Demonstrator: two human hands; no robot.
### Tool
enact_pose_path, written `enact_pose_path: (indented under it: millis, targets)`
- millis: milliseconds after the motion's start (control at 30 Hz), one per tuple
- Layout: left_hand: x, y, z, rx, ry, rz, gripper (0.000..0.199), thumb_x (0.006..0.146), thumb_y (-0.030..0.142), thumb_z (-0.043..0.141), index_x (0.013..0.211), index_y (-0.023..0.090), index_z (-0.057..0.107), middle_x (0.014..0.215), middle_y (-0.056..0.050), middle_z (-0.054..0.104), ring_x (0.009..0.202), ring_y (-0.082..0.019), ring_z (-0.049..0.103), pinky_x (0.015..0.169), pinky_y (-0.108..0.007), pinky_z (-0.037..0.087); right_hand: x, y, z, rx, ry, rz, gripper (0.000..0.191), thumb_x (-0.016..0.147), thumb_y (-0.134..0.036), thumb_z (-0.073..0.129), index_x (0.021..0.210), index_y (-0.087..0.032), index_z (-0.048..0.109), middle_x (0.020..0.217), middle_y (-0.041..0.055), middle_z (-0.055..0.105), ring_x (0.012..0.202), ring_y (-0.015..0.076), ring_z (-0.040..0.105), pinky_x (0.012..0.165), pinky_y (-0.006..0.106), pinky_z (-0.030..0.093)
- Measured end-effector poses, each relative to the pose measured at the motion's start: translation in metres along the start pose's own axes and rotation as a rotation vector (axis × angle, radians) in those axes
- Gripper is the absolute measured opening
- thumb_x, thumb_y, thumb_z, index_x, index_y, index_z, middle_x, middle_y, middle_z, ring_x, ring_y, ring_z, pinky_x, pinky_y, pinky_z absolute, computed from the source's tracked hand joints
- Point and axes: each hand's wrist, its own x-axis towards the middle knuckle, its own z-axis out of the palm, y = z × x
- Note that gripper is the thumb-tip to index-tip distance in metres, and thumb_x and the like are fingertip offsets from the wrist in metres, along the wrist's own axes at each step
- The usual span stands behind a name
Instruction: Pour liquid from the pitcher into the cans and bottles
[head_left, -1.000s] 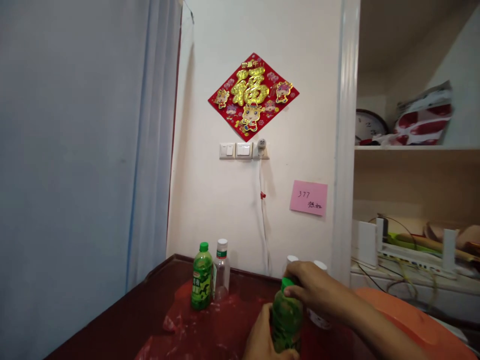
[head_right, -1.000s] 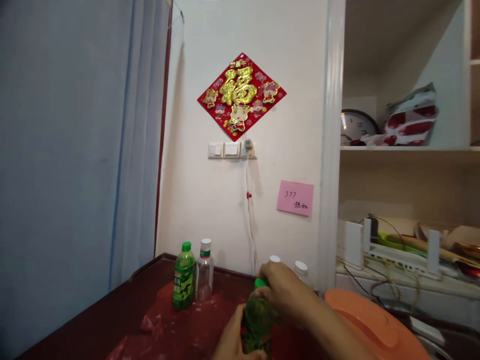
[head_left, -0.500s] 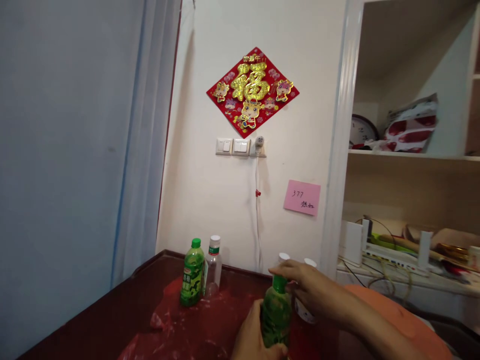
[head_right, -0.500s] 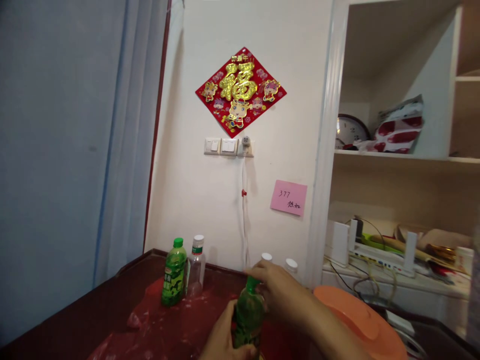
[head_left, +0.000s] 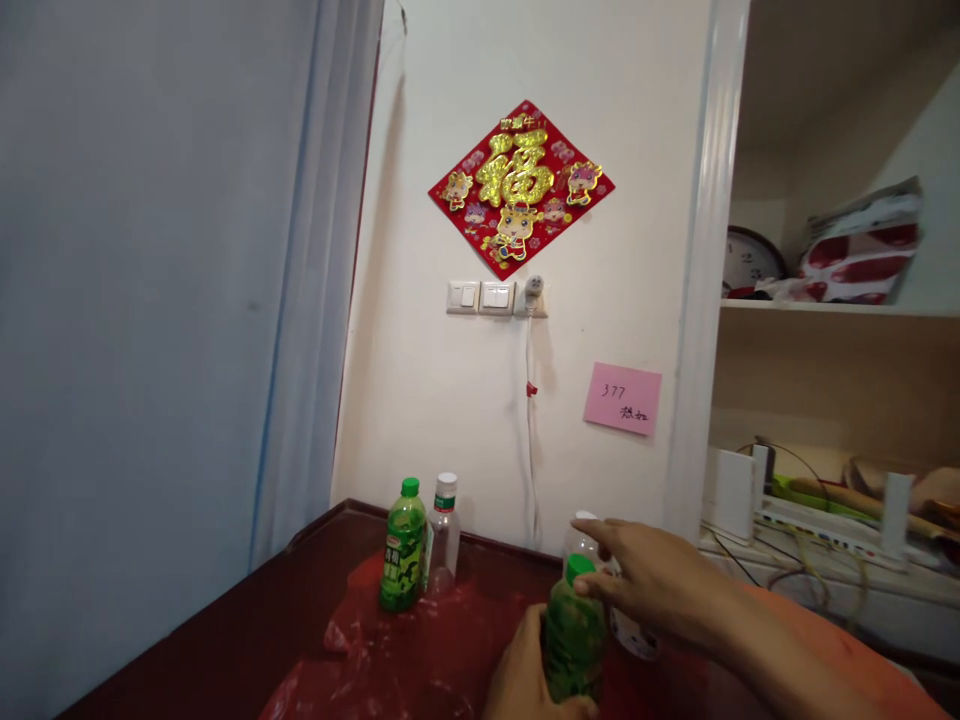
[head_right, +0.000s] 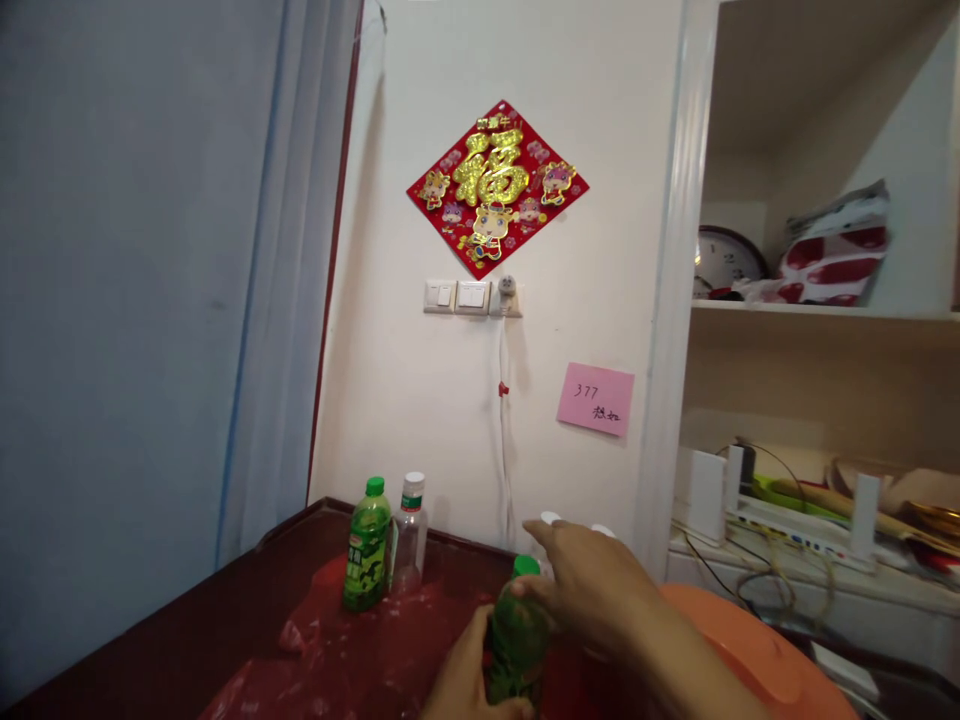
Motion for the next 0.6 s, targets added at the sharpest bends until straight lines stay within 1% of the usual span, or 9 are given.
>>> enact_pose_path:
  millis: [33, 67, 133, 200, 300, 367, 400, 500, 600]
  targets:
    - [0.000, -0.002, 0.000, -0.020, -0.006, 0.008, 0.071, 0.052, 0.007, 0.074, 0.119, 0.023, 0.057, 0.116, -0.005, 0.068, 0.109, -0.030, 0.060, 0.095, -0.036, 0.045, 0.000, 0.000, 0.000, 0.006, -0.015, -0.035, 0.047, 0.091, -0.023, 0.068, 0.138, -0.026, 0.063, 0.119, 0.0098, 0.068, 0.101, 0.0275, 0.067, 0.083, 0.033, 0.046]
    - [-0.001, -0.003, 0.001, -0.032, -0.010, 0.015, 0.071, 0.053, 0.007, 0.073, 0.120, 0.022, 0.057, 0.116, -0.005, 0.068, 0.109, -0.030, 0.060, 0.094, -0.035, 0.045, 0.001, 0.000, 0.002, 0.010, -0.032, -0.064, 0.047, 0.090, -0.015, 0.066, 0.135, -0.029, 0.065, 0.122, 0.0066, 0.066, 0.102, 0.0227, 0.066, 0.083, 0.029, 0.045]
    - [-0.001, -0.004, 0.001, -0.024, -0.011, 0.015, 0.071, 0.053, 0.007, 0.072, 0.121, 0.022, 0.056, 0.114, -0.004, 0.068, 0.107, -0.028, 0.060, 0.093, -0.034, 0.045, 0.004, -0.004, 0.006, -0.005, -0.055, -0.076, 0.030, 0.090, -0.010, 0.064, 0.115, -0.024, 0.074, 0.115, 0.0060, 0.068, 0.099, 0.0200, 0.067, 0.082, 0.025, 0.045]
    - [-0.001, -0.003, 0.000, 0.009, -0.008, 0.002, 0.070, 0.053, 0.008, 0.073, 0.119, 0.021, 0.056, 0.113, -0.004, 0.068, 0.106, -0.028, 0.060, 0.093, -0.033, 0.045, 0.007, -0.009, 0.011, -0.050, -0.044, -0.022, 0.013, 0.096, -0.019, 0.064, 0.101, -0.014, 0.075, 0.103, 0.0122, 0.071, 0.096, 0.0265, 0.069, 0.079, 0.031, 0.047]
    - [-0.001, 0.000, 0.000, 0.044, -0.002, -0.010, 0.068, 0.053, 0.008, 0.073, 0.118, 0.022, 0.057, 0.113, -0.004, 0.067, 0.106, -0.028, 0.061, 0.093, -0.034, 0.046, 0.005, -0.017, 0.011, -0.129, -0.009, 0.064, 0.039, 0.104, -0.041, 0.056, 0.096, -0.007, 0.075, 0.095, 0.0222, 0.071, 0.093, 0.0399, 0.069, 0.077, 0.043, 0.049]
    - [-0.001, 0.002, 0.000, 0.054, 0.000, -0.006, 0.069, 0.052, 0.007, 0.074, 0.118, 0.022, 0.058, 0.115, -0.005, 0.067, 0.107, -0.029, 0.061, 0.094, -0.035, 0.046, -0.002, -0.019, 0.006, -0.161, -0.002, 0.079, 0.050, 0.105, -0.051, 0.050, 0.096, -0.009, 0.076, 0.096, 0.0230, 0.071, 0.094, 0.0439, 0.068, 0.078, 0.048, 0.049]
    - [-0.001, 0.003, 0.000, 0.054, 0.000, -0.006, 0.070, 0.052, 0.007, 0.074, 0.119, 0.022, 0.058, 0.115, -0.005, 0.067, 0.107, -0.029, 0.061, 0.094, -0.035, 0.046, -0.008, -0.019, 0.003, -0.164, 0.006, 0.081, 0.050, 0.105, -0.053, 0.049, 0.100, -0.011, 0.076, 0.099, 0.0214, 0.071, 0.096, 0.0436, 0.068, 0.080, 0.049, 0.049]
    - [-0.004, 0.007, -0.001, 0.020, -0.013, 0.023, 0.069, 0.056, 0.009, 0.075, 0.121, 0.022, 0.059, 0.113, -0.005, 0.069, 0.106, -0.029, 0.062, 0.093, -0.034, 0.047, -0.032, -0.012, 0.002, -0.039, 0.063, 0.069, 0.034, 0.103, -0.046, 0.055, 0.117, -0.021, 0.071, 0.110, 0.0116, 0.072, 0.099, 0.0346, 0.068, 0.083, 0.042, 0.050]
    - [-0.007, 0.013, -0.005, 0.009, -0.036, 0.102, 0.062, 0.061, 0.012, 0.073, 0.121, 0.021, 0.060, 0.113, -0.007, 0.070, 0.106, -0.030, 0.062, 0.092, -0.034, 0.047, -0.070, -0.002, 0.022, 0.190, 0.057, 0.017, 0.021, 0.100, -0.032, 0.059, 0.117, -0.027, 0.070, 0.110, 0.0044, 0.072, 0.097, 0.0254, 0.068, 0.080, 0.030, 0.050]
